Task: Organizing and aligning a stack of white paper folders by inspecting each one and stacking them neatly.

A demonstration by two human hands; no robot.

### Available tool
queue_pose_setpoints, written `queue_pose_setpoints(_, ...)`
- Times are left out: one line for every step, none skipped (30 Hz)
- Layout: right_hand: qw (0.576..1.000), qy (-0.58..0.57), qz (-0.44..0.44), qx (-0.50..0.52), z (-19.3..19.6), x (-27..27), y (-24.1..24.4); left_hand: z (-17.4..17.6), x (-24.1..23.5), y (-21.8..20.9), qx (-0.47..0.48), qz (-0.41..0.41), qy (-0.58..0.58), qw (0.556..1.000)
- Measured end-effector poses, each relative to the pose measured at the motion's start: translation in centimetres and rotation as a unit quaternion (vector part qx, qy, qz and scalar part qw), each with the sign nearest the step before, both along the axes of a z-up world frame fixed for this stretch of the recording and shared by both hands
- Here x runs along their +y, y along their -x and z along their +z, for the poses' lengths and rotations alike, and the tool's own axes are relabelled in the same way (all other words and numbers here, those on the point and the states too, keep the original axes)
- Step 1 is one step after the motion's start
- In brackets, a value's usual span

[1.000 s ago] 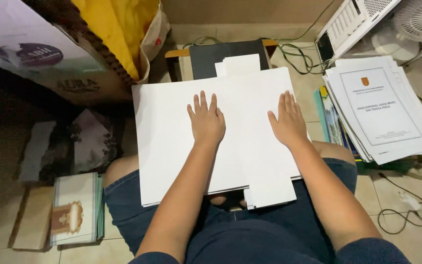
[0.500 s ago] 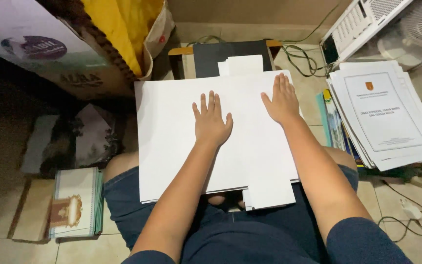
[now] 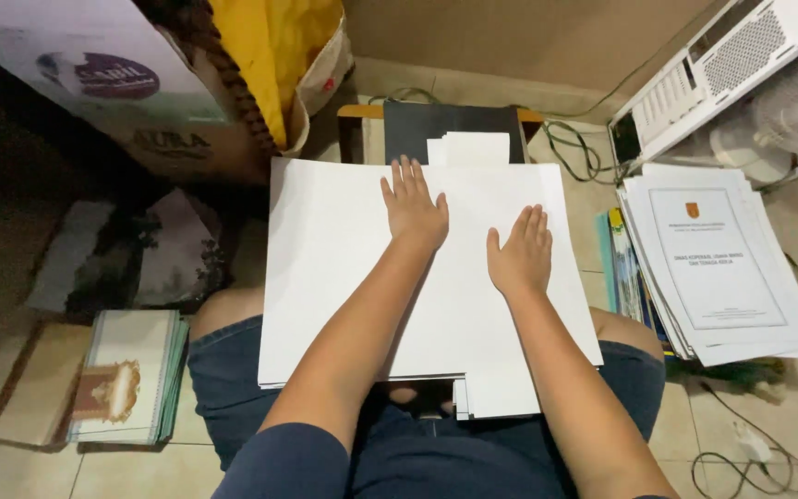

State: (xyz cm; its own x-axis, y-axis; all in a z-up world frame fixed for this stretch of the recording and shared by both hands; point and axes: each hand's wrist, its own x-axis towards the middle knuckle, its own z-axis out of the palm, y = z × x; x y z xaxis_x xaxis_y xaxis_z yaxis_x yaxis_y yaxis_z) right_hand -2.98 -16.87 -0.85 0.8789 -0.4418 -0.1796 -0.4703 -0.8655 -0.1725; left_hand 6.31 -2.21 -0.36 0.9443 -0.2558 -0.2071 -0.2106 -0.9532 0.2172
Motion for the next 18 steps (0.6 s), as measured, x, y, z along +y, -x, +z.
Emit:
queue_pose_setpoints(1.0, 0.002, 0.007, -0.006, 0.2, -0.3, -0.2, 0.2, 0.2, 1.6, -0.006, 0.007, 0.002, 1.0)
queue_pose_setpoints(1.0, 0.003, 0.003, 0.0, 0.1, -0.3, -0.2, 0.2, 0.6, 3.4, 0.006, -0.026, 0.002, 1.0)
queue_pose_setpoints(1.0, 0.004, -0.001, 0.007, -0.1, -0.4, -0.3, 0.1, 0.9, 5.1, 0.019, -0.058, 0.003, 0.998)
queue_pose_setpoints(1.0, 0.0, 0.003, 0.003, 0.0, -0.4, -0.4, 0.9, 1.7, 7.2, 0.016, -0.054, -0.001, 0.998)
queue_pose_setpoints(1.0, 0.005, 0.004, 0.0, -0.1, -0.5, -0.7, 1.5, 2.4, 9.3, 0.038, -0.084, 0.014, 0.996)
queue_pose_setpoints(1.0, 0.011, 0.001, 0.004, -0.5, -0.7, -0.1, 1.9, 2.9, 11.9, 0.068, -0.117, 0.031, 0.99)
queue_pose_setpoints(1.0, 0.006, 0.001, 0.009, -0.3, -0.4, 0.2, 1.4, 3.5, 13.8, 0.073, -0.117, 0.027, 0.99)
queue_pose_setpoints(1.0, 0.007, 0.001, 0.006, 0.0, -0.3, 0.2, 1.1, 4.0, 15.4, 0.08, -0.146, 0.028, 0.986)
queue_pose_setpoints(1.0, 0.007, 0.0, 0.003, 0.3, -0.3, 0.2, 0.8, 4.4, 16.9, 0.087, -0.176, 0.029, 0.98)
queue_pose_setpoints(1.0, 0.004, -0.003, 0.005, 0.5, -0.2, 0.3, 0.9, 4.7, 16.9, 0.089, -0.179, 0.026, 0.98)
queue_pose_setpoints(1.0, 0.001, 0.0, 0.001, 0.6, -0.1, 0.3, 1.0, 4.9, 16.9, 0.096, -0.186, 0.024, 0.978)
queue_pose_setpoints(1.0, -0.002, 0.002, -0.003, 0.8, -0.1, 0.4, 1.2, 5.0, 16.9, 0.103, -0.194, 0.023, 0.975)
queue_pose_setpoints(1.0, -0.005, -0.003, -0.002, 0.9, 0.0, 0.5, 1.5, 4.7, 15.8, 0.105, -0.197, 0.02, 0.975)
queue_pose_setpoints(1.0, -0.002, 0.0, -0.001, 1.1, 0.1, 0.5, 1.8, 4.4, 14.6, 0.093, -0.173, 0.025, 0.98)
queue_pose_setpoints(1.0, 0.002, 0.002, -0.001, 1.3, 0.3, 0.5, 2.2, 4.0, 13.3, 0.081, -0.148, 0.031, 0.985)
queue_pose_setpoints(1.0, 0.003, -0.004, -0.002, 1.3, 0.3, 0.5, 1.1, 3.3, 10.9, 0.081, -0.154, 0.031, 0.984)
queue_pose_setpoints(1.0, 0.0, -0.001, -0.001, 1.2, 0.3, 0.5, 0.0, 2.6, 8.6, 0.056, -0.131, 0.011, 0.99)
queue_pose_setpoints(1.0, -0.001, 0.001, -0.001, 1.2, 0.2, 0.4, -1.0, 1.6, 6.2, 0.029, -0.107, -0.008, 0.994)
